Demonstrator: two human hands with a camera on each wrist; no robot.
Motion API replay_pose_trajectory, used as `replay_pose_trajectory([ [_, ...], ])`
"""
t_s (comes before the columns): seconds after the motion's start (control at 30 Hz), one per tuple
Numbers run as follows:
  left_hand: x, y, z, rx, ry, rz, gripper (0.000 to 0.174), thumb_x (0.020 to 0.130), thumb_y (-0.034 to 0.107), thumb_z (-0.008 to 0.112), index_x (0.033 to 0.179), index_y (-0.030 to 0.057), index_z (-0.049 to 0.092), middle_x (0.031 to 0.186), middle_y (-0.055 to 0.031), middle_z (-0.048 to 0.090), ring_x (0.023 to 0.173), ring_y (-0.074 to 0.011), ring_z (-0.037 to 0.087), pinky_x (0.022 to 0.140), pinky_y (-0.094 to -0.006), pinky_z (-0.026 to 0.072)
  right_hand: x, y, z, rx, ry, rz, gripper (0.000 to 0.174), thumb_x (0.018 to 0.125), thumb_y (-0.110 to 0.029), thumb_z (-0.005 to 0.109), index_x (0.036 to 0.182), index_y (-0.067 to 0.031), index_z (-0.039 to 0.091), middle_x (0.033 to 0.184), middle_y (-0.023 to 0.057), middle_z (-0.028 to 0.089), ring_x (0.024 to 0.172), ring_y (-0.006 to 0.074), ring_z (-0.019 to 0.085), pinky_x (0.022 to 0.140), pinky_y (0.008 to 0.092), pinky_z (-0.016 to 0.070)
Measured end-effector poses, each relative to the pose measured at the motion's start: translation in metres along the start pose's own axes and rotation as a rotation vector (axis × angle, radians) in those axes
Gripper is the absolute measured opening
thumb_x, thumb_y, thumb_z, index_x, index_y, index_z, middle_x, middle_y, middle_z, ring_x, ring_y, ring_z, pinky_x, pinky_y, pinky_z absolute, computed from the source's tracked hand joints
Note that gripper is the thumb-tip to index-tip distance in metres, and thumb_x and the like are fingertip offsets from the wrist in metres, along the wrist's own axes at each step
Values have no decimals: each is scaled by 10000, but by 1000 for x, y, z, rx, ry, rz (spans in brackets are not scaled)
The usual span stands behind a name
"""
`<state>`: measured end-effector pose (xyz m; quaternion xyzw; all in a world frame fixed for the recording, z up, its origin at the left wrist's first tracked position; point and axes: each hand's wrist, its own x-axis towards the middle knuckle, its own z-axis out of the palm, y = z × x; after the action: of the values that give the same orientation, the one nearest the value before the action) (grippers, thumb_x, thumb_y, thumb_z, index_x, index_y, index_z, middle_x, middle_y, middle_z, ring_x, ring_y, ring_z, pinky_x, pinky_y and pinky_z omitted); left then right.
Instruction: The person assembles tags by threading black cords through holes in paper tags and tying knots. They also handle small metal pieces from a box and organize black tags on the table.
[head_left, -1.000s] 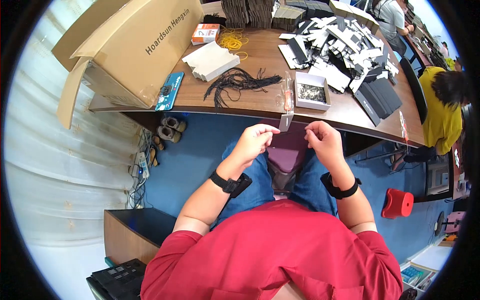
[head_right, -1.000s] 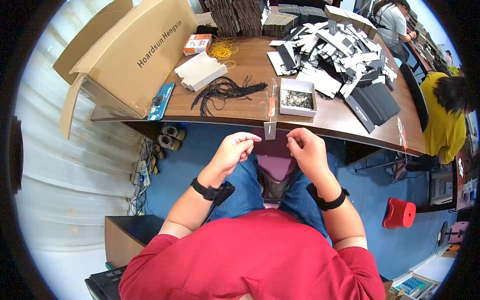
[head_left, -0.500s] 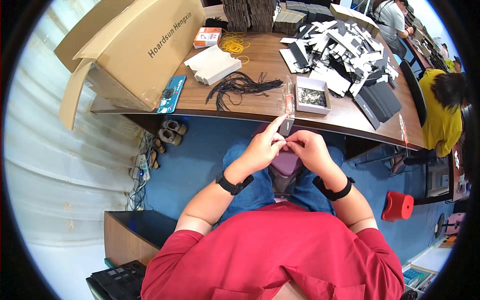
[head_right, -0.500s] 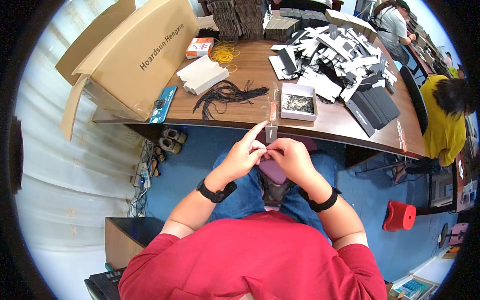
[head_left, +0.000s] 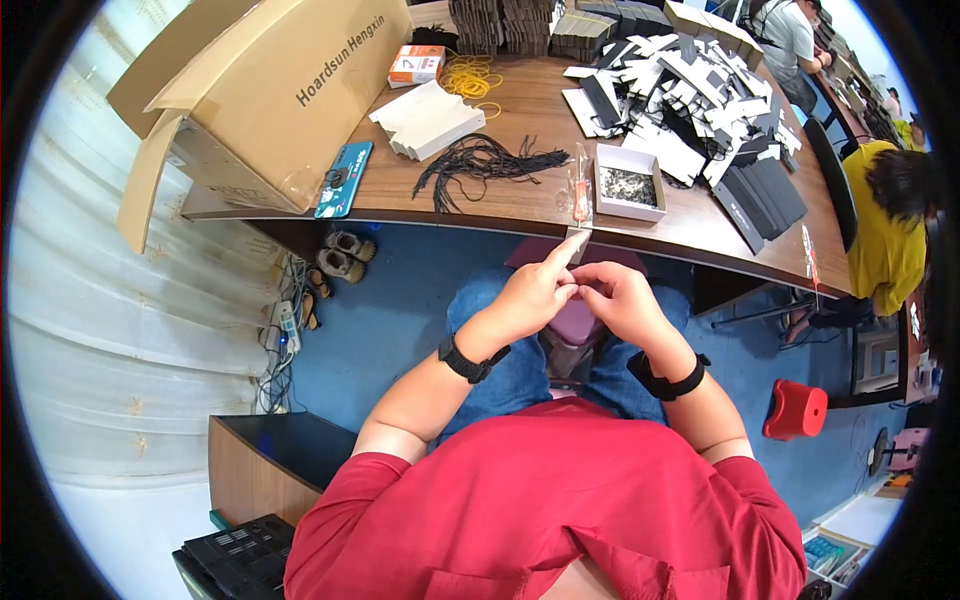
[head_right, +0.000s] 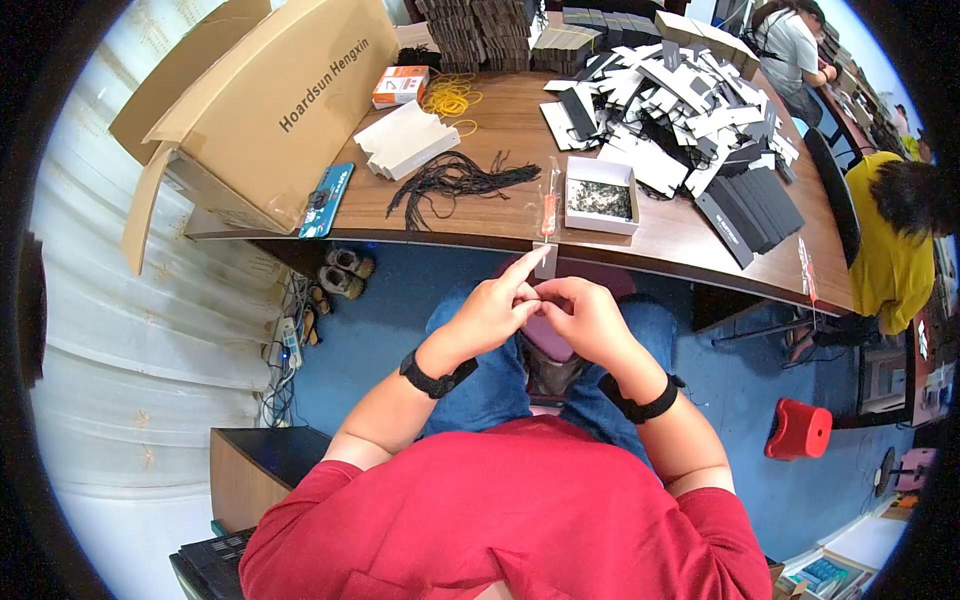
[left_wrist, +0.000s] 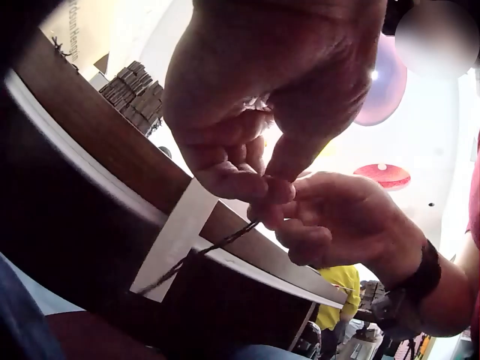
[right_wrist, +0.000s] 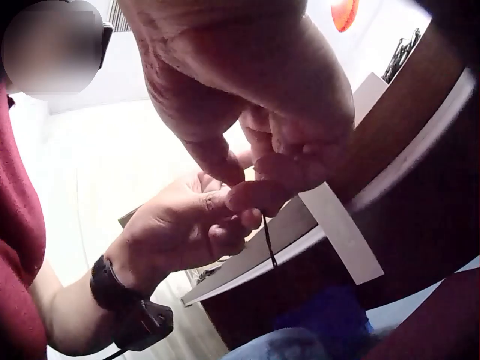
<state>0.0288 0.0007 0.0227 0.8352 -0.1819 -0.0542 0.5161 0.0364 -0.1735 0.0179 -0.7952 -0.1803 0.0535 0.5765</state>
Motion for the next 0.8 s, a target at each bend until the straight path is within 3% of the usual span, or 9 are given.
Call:
replay_pose_trajectory([
  [0.1, 0, 1, -2, -72, -32, -92, 680, 850, -25, 565, 1449, 138, 285, 794, -78, 648, 646, -121, 577, 623, -270, 490, 1, -8, -9, -217, -65, -56, 129, 768, -49, 659, 890, -5, 654, 786, 127, 645, 681, 219, 628, 620, 313, 487],
  [0.4, -3, -1, -9, -333, -169, -134, 659, 850, -39, 550, 1443, 106, 302, 827, -48, 638, 654, -83, 546, 608, -224, 468, 8, -4, -23, 160, -318, 106, 60, 796, -19, 664, 821, -7, 611, 715, 13, 593, 649, 65, 534, 568, 225, 437],
  [0.47, -3, -1, -11, -417, -196, -144, 653, 850, -35, 548, 1441, 107, 307, 827, -47, 635, 655, -82, 542, 610, -219, 465, 8, -2, -25, 217, -362, 59, 60, 801, -13, 658, 830, -11, 605, 722, -6, 587, 665, 47, 527, 556, 210, 424],
  [0.57, 0, -11, -11, -571, -236, -168, 518, 847, -18, 561, 1345, 75, 454, 823, -34, 634, 657, -74, 544, 610, -217, 466, 11, 5, -26, 230, -382, 45, 54, 803, -3, 642, 835, -10, 600, 727, -11, 587, 668, 34, 520, 543, 195, 413],
  [0.67, 2, -7, -13, -163, -139, -100, 306, 830, 13, 595, 1135, 28, 610, 826, -38, 645, 643, -75, 554, 594, -231, 464, 14, 3, -26, 221, -288, 146, 37, 808, 1, 617, 836, -6, 594, 736, 3, 601, 628, 37, 523, 523, 192, 416],
  [0.7, 2, -8, -9, -64, 1, 11, 133, 810, 41, 619, 928, -2, 662, 798, -43, 642, 633, -86, 561, 579, -251, 460, 15, 1, -25, 221, -242, 195, 31, 811, 2, 608, 837, -5, 592, 740, 10, 607, 610, 39, 525, 514, 191, 419],
  [0.8, 8, -9, -9, 232, 172, 132, 107, 790, 56, 635, 871, -7, 662, 789, -52, 634, 639, -117, 574, 582, -258, 462, 20, 0, -19, 323, -112, 227, 12, 823, -4, 587, 830, -3, 578, 744, 28, 621, 544, 51, 527, 486, 199, 431],
])
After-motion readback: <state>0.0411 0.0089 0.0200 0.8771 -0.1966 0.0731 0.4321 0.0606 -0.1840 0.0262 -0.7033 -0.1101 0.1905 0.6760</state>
